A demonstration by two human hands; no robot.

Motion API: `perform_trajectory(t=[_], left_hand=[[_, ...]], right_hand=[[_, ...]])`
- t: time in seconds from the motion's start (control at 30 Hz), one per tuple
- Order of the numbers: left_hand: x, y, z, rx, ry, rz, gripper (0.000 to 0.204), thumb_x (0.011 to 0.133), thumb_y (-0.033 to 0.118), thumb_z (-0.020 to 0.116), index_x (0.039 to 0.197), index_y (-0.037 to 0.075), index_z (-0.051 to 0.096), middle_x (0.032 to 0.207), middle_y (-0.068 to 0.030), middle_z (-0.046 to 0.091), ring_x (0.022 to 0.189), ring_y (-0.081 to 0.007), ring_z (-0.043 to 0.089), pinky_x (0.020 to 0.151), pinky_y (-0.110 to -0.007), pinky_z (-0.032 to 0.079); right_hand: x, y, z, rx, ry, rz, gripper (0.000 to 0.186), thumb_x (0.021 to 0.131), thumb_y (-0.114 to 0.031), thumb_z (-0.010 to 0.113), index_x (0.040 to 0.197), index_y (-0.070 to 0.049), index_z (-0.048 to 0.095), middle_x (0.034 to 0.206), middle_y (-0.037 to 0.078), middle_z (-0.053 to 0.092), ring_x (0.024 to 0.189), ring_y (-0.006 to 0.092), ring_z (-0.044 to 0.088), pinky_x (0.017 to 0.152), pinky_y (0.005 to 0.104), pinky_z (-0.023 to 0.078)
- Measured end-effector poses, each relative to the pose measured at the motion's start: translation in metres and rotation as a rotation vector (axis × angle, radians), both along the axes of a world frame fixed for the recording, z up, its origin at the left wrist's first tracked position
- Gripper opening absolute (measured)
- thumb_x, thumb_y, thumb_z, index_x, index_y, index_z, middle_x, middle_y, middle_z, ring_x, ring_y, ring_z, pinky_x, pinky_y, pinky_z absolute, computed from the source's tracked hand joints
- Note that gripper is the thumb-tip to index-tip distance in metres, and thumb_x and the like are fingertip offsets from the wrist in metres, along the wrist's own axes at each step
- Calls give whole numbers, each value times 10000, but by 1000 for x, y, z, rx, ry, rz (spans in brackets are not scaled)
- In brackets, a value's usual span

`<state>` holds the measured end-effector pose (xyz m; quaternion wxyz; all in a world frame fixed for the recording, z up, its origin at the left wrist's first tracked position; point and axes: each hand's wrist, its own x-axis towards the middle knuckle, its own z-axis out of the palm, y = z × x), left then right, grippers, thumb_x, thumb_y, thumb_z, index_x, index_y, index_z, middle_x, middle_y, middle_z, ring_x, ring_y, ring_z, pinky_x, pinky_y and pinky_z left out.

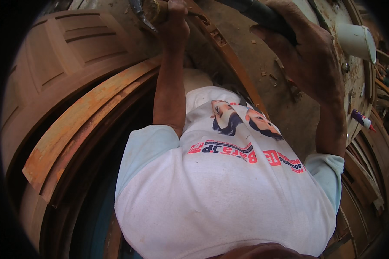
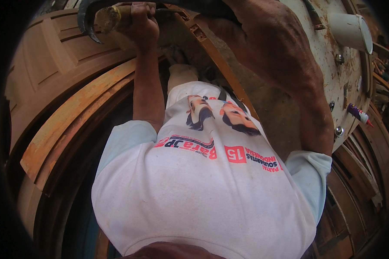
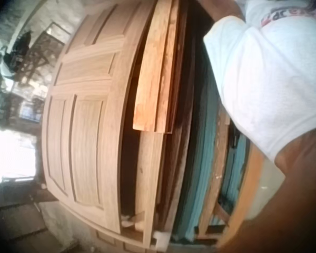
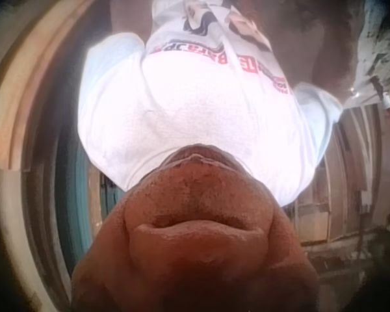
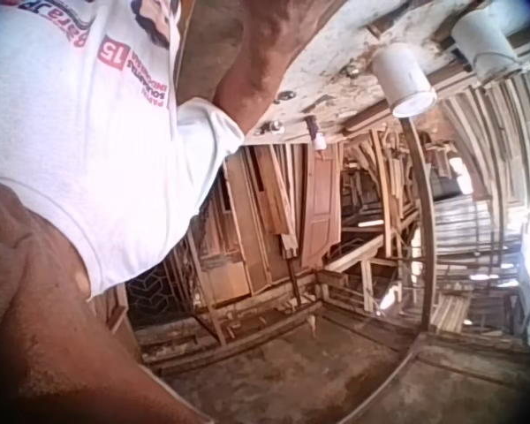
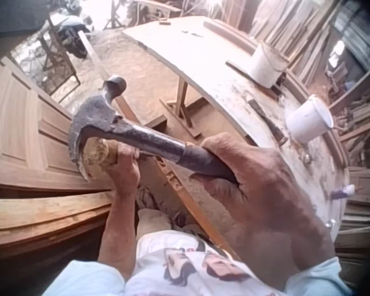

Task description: The person chisels a wooden door frame using a hammer and a chisel while it rests against a workbench.

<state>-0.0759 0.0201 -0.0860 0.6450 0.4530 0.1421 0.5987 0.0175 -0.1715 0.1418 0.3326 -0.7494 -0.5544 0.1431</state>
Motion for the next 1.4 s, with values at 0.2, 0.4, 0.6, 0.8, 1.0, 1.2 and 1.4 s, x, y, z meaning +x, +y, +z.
perform_trajectory(t=[0.2, 0.4, 0.6, 0.8, 1.0, 1.2, 1.4], left_hand=[[1, -3, 6, -19, 38, 14, 170, 955, -30, 586, 815, 63, 567, 750, -8, 575, 657, -94, 544, 590, -278, 464], [-9, 4, -11, 716, 719, 564, 58, 929, 45, 679, 980, 17, 675, 911, -70, 675, 827, -169, 657, 800, -331, 541], [-4, -1, -11, 5, 300, 94, 225, 927, 92, 727, 1127, -3, 688, 1134, -75, 663, 1090, -201, 607, 1026, -365, 457], [-16, 19, -75, 614, 823, 529, 138, 939, 26, 651, 1071, 47, 683, 1095, -108, 674, 1006, -234, 633, 952, -373, 496], [-22, 13, -10, 588, 611, 403, 184, 935, -17, 575, 781, 83, 565, 757, -10, 604, 684, -171, 572, 652, -348, 482], [0, -5, -4, -211, -304, -103, 204, 947, 40, 607, 776, 118, 528, 692, 32, 527, 624, -89, 515, 559, -284, 434], [-28, -16, -15, 626, 686, 396, 86, 952, 150, 695, 1001, 80, 702, 1016, -41, 723, 900, -158, 701, 772, -320, 559]], right_hand=[[0, 1, -3, 37, -104, 49, 306, 866, -79, 776, 1137, -27, 646, 911, 161, 700, 746, 305, 704, 685, 400, 555], [-4, 8, 7, -71, -178, 72, 296, 869, -110, 778, 1115, -30, 634, 870, 153, 678, 740, 315, 693, 660, 420, 542], [-4, 16, 16, -214, -375, 144, 308, 876, -116, 773, 1135, -43, 623, 866, 140, 673, 726, 321, 675, 634, 417, 528], [-5, 21, 17, 31, -337, 206, 325, 882, -139, 772, 1149, -34, 617, 872, 138, 677, 736, 309, 681, 667, 419, 541], [6, 16, 10, -77, -359, 153, 313, 891, -145, 763, 1142, -23, 621, 867, 121, 681, 729, 272, 682, 678, 399, 558], [7, 14, 1, -119, -317, 134, 303, 895, -147, 760, 1137, -30, 622, 842, 124, 676, 705, 254, 671, 656, 395, 550], [0, -8, -17, -53, -384, 72, 316, 929, -190, 751, 1198, -101, 609, 915, 120, 675, 783, 360, 682, 664, 453, 528]])
